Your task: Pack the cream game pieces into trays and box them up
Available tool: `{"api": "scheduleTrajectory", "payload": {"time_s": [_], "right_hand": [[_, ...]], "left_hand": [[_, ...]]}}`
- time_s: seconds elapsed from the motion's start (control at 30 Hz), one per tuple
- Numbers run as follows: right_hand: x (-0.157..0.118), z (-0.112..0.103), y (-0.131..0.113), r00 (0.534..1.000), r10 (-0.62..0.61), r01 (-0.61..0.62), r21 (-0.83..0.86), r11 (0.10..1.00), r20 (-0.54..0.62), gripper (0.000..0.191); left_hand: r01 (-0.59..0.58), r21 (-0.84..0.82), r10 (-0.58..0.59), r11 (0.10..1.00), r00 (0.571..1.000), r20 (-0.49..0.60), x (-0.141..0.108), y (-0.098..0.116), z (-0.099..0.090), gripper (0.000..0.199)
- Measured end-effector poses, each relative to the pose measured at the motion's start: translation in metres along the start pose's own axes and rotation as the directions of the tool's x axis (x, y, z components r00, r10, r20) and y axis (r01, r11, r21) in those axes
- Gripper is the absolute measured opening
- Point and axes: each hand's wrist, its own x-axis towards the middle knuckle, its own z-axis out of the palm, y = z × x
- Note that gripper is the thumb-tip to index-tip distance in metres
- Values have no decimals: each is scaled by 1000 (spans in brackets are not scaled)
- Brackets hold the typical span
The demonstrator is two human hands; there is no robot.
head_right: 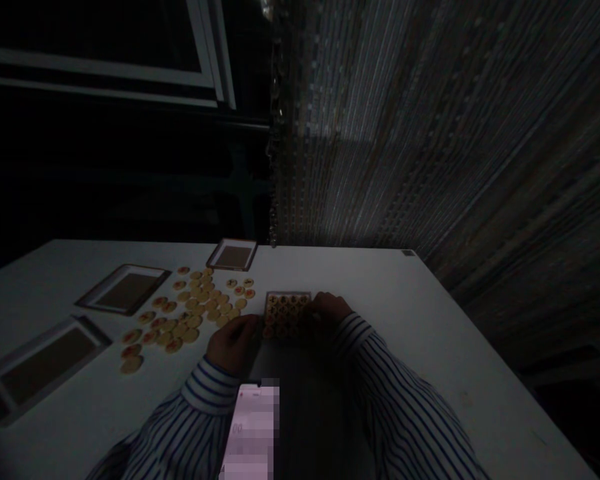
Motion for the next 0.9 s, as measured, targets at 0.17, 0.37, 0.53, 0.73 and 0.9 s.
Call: {"api": "scheduleTrajectory", "payload": {"time_s": [0.17,0.37,0.53,0.73,0.9], "right_hand": [[0,-2,-3,1000,9,-9,-40,999,7,24],[-1,-4,-5,999,13,-10,-76,997,40,24],[-1,-3,-4,998,17,-13,-70,997,58,25],[-3,-6,-8,998,11,-8,-56,998,58,25],[-4,-10,-12,996,30,-24,-74,997,80,24]], "left_hand": [[19,-32,-20,999,1000,-17,-2,1,2,30],[13,-5,-13,1000,1000,-22,-1,1,2,29],[11,-16,-11,1000,1000,-8,-1,-1,2,29],[7,-26,-7,1000,1000,-30,-2,-3,4,29],[-7,28,7,1000,1000,24,-1,-2,1,30]]}}
